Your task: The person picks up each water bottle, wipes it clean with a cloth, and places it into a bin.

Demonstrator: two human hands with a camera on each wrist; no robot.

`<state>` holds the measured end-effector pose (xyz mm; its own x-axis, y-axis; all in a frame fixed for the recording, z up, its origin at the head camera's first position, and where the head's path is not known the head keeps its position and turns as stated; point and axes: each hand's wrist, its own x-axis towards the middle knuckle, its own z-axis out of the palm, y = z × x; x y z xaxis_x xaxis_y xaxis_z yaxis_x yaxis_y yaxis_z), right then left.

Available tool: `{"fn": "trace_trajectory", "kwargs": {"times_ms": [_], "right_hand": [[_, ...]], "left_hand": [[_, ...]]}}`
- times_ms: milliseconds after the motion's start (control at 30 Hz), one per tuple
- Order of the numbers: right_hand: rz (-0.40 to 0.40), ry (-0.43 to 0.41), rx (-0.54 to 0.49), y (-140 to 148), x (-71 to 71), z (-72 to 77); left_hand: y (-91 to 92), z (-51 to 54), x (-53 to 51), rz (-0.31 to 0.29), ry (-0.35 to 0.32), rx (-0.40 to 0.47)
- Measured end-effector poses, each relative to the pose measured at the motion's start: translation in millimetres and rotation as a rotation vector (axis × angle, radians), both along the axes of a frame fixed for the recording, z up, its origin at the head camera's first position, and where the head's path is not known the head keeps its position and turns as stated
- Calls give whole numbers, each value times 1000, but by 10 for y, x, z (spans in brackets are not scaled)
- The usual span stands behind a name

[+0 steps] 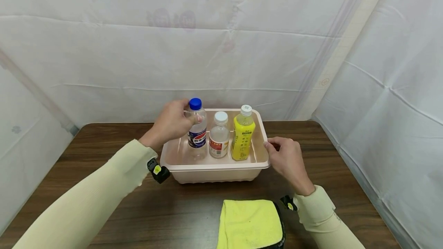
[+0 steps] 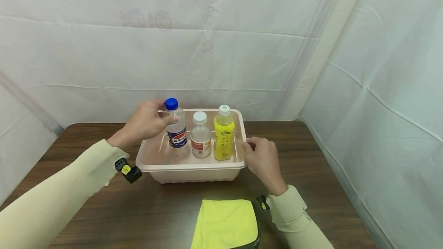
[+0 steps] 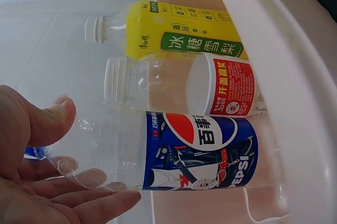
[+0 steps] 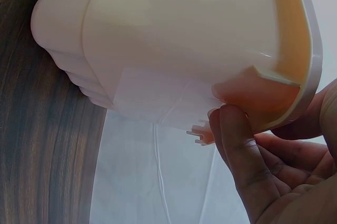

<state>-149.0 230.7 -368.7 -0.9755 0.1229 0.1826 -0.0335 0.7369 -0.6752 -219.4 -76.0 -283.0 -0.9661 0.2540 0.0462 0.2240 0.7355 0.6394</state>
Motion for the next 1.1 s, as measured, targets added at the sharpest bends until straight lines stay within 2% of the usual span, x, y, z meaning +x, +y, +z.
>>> {"fn": "trace_trajectory", "kwargs": {"times_ms": [267,600,767,967,1100], "right_hand": [[1,9,-1,-7,8,0],[1,20,-3,-14,10,-8],[-4,16,-4,-4,-5,-4],[30,18,-16,8,-36,-3],[51,-28,0,43,-48,-14]], "left_hand": [[-35,-33,14,5,3,6],[-79,-141,17,9,-2,-20],[-85,-150,20,26,-8,-22],[-121,-139,56,49,-14,-37],[-131,-117,57,42,-32,-31]]}}
